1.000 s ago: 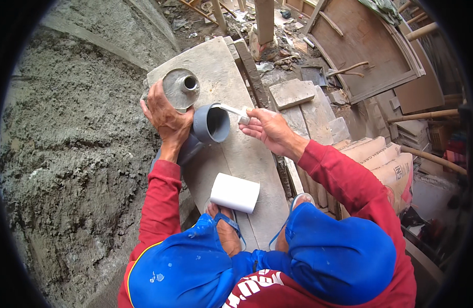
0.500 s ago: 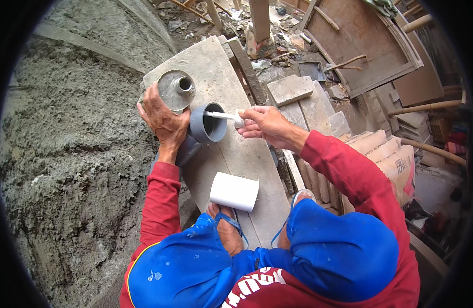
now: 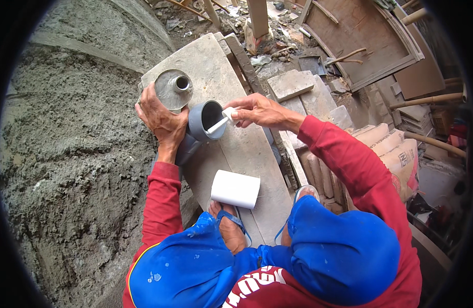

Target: The person assembles a plumbing joint by applying adhesive to the inside of a gray elbow fitting and the outside of a white pipe, then joining them together. The person holds the pieces, applies glue with a brush, and presses the parts to form a connection.

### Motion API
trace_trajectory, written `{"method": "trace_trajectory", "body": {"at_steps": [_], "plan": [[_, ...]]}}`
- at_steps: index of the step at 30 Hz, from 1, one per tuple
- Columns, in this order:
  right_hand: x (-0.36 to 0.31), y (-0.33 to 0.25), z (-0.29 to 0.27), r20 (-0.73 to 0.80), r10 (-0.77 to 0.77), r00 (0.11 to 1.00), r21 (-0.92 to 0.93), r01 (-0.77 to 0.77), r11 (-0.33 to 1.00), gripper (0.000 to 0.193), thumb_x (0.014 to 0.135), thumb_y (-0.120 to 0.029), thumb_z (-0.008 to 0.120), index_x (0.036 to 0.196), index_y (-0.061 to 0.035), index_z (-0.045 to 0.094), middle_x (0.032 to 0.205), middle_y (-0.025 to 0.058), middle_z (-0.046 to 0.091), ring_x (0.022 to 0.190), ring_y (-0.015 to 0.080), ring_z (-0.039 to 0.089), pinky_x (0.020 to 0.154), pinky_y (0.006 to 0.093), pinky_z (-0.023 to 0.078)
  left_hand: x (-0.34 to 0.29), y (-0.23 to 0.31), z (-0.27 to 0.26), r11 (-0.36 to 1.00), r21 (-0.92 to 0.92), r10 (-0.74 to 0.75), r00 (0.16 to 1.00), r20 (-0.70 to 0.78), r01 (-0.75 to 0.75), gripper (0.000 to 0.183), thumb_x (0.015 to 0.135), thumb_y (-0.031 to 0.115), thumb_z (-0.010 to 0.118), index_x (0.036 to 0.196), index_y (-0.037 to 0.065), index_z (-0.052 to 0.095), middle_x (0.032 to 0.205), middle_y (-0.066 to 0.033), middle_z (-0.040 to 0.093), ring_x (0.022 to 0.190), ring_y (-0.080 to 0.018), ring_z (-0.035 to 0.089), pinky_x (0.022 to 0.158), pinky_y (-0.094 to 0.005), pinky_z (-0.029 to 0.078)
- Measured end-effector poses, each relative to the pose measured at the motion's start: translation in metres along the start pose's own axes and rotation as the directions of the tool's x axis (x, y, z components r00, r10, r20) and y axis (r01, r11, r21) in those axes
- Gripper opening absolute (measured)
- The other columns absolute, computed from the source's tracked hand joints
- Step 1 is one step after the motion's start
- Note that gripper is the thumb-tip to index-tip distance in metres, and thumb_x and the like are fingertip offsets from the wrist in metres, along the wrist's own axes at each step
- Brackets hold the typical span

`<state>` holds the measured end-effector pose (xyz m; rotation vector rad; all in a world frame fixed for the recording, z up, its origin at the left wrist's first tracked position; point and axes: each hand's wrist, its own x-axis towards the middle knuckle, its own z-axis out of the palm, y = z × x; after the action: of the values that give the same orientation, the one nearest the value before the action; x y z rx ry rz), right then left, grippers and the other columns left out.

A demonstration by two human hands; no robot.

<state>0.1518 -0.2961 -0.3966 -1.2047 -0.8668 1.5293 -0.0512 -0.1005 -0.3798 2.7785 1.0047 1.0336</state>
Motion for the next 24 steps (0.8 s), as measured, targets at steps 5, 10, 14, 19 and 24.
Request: {"method": "trace_trajectory", "body": {"at_steps": [5,10,14,19,24], "plan": [[0.003,-0.024,0.001,-0.026,-0.151,0.988,-0.557,0.111,0.823,0.038,0.103,-0.021,0.067,0.135,-0.0015,0.067,0.091,0.0007,0.068,0.079,0.0094,0.055,0.072,0.0279,0.049,0.000,0.001,0.000,1.000,0.000,-0.002,1.000,0.005,0.002,0.105,0.066,0.031,0.090,0.154,0.011,0.036,0.147,-0.0120,0.048,0.144,-0.0318,0.043,0.122,-0.0666,0.022],[0.000,-0.027,0.010,-0.055,-0.157,0.986,-0.274,0.136,0.952,0.039,0.103,-0.021,0.067,0.136,-0.0008,0.063,0.099,0.0045,0.071,0.086,0.0108,0.062,0.079,0.0289,0.054,0.001,0.000,0.001,1.000,0.004,-0.004,1.000,0.001,0.004,0.104,0.068,0.033,0.090,0.153,0.009,0.037,0.147,-0.0145,0.049,0.143,-0.0339,0.044,0.122,-0.0645,0.022],[-0.003,-0.008,0.023,-0.237,0.036,0.971,0.246,0.024,0.969,0.034,0.103,-0.019,0.068,0.131,0.0008,0.062,0.111,0.0118,0.071,0.095,0.0173,0.070,0.085,0.0296,0.058,0.001,0.000,0.000,1.000,0.002,-0.003,1.000,0.003,0.003,0.103,0.068,0.033,0.091,0.153,0.009,0.038,0.147,-0.0157,0.050,0.143,-0.0350,0.045,0.123,-0.0634,0.022],[-0.009,0.010,0.036,-0.365,0.286,0.886,0.623,0.004,0.782,0.029,0.106,-0.016,0.061,0.129,0.0028,0.058,0.116,0.0167,0.069,0.104,0.0247,0.072,0.092,0.0343,0.062,0.000,-0.001,-0.001,1.000,-0.008,0.000,1.000,0.005,0.000,0.103,0.068,0.033,0.091,0.153,0.008,0.037,0.148,-0.0159,0.049,0.143,-0.0351,0.044,0.123,-0.0637,0.022],[-0.013,0.006,0.055,-0.330,0.393,0.858,0.689,-0.066,0.722,0.027,0.107,-0.016,0.057,0.122,0.0061,0.056,0.121,0.0228,0.065,0.105,0.0263,0.070,0.091,0.0356,0.061,0.000,-0.001,0.000,1.000,0.000,-0.011,1.000,0.011,0.011,0.104,0.068,0.033,0.091,0.154,0.009,0.037,0.148,-0.0163,0.049,0.144,-0.0350,0.044,0.123,-0.0636,0.022]]}}
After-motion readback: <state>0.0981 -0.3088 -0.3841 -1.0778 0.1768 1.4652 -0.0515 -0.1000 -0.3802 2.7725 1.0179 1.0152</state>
